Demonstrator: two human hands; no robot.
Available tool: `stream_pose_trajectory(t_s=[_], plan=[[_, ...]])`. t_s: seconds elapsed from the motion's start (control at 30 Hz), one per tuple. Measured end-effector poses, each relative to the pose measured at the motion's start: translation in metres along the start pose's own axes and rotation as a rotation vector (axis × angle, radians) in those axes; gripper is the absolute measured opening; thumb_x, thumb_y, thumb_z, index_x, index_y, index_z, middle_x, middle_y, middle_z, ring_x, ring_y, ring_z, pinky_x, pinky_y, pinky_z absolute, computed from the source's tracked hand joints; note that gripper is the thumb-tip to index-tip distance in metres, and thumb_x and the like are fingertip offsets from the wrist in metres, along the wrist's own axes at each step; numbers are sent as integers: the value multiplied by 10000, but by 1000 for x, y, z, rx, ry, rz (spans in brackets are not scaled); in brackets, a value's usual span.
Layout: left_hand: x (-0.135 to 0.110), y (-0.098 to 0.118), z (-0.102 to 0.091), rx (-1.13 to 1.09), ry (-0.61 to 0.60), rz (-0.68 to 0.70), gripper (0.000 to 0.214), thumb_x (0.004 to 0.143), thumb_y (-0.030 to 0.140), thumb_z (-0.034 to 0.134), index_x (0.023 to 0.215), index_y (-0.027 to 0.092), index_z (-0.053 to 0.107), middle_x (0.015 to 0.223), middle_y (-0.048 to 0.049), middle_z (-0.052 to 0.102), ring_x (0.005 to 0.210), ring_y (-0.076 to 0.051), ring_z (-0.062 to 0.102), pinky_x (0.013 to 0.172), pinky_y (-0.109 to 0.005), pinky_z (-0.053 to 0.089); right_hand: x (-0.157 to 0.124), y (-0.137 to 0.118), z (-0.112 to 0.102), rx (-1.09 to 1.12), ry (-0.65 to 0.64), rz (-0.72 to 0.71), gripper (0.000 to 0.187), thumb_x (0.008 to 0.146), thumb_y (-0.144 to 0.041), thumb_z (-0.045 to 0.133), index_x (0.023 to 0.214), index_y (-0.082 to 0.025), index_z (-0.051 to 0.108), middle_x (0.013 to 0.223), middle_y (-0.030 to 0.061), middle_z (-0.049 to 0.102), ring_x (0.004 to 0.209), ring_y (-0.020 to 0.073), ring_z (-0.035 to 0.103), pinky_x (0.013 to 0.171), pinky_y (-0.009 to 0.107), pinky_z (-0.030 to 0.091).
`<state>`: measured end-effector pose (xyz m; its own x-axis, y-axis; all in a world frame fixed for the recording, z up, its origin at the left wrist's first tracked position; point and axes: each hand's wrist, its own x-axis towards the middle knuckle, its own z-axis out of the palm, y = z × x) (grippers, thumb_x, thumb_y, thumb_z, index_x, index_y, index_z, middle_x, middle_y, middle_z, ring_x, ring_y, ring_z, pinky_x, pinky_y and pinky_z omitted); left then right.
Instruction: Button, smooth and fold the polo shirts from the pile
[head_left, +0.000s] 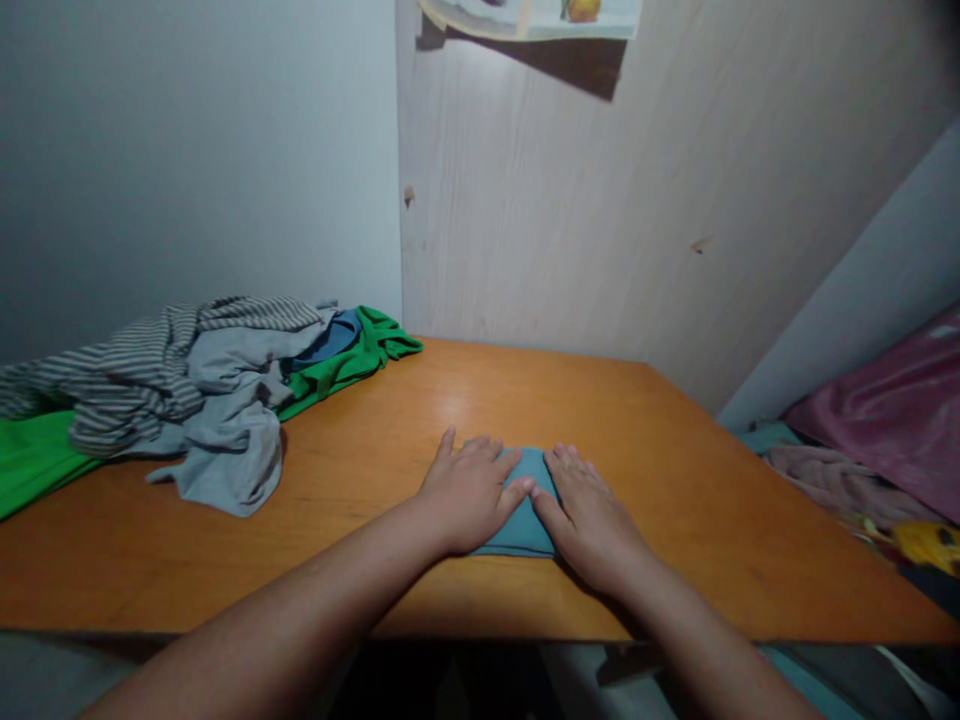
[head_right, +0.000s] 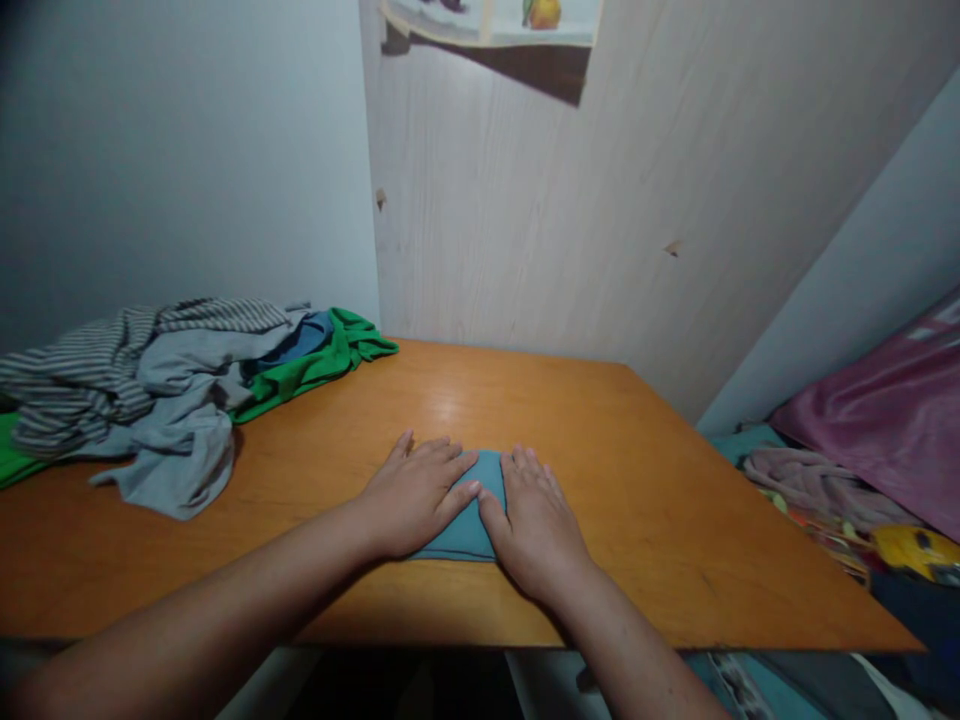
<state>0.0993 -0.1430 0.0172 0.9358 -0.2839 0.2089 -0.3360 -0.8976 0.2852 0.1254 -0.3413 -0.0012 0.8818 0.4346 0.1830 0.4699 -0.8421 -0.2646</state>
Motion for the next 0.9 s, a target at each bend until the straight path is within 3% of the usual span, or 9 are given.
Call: stream_pose_trajectory(t_s=[0.23,0.37,0.53,0.7,0.9], plan=[[1,3,-2,13,15,-13,543,1011,571,347,1389,268,594,1445,-139,597,1399,-383,457,1171,-732,116,2,0,-4,-39,-52,5,735,1020,-560,297,1542,-58,417,1611,190,352,1521,312,276,1242,521,209],[1,3,0,24,41,-2,520,1003,550,375,1364,258,609,1415,-150,614,1380,-392,470,1159,-744,116,11,-3,-19,-93,-109,-7,663,1019,-500,323,1504,-77,484,1582,194,405,1503,324,316,1240,548,180],[2,1,4,24,72,6,495,987,548,408,1338,275,625,1388,-139,634,1352,-386,496,1167,-745,81,30,-23,-34,-104,-4,-45,694,1029,-533,296,1459,-39,525,1551,219,446,1489,333,344,1243,510,196],[2,3,4,10,85,1,485,991,494,409,1326,226,636,1392,-163,626,1356,-398,490,1171,-742,85,36,-27,-14,-42,-42,-74,705,1054,-546,206,1428,-66,562,1525,205,491,1472,308,382,1225,484,263],[-2,1,3,-37,74,-7,478,992,411,407,1403,217,554,1483,-148,561,1422,-359,434,1202,-698,73,31,-15,1,-45,-49,-48,750,1045,-572,198,1496,-45,481,1566,200,429,1499,297,333,1236,469,246]])
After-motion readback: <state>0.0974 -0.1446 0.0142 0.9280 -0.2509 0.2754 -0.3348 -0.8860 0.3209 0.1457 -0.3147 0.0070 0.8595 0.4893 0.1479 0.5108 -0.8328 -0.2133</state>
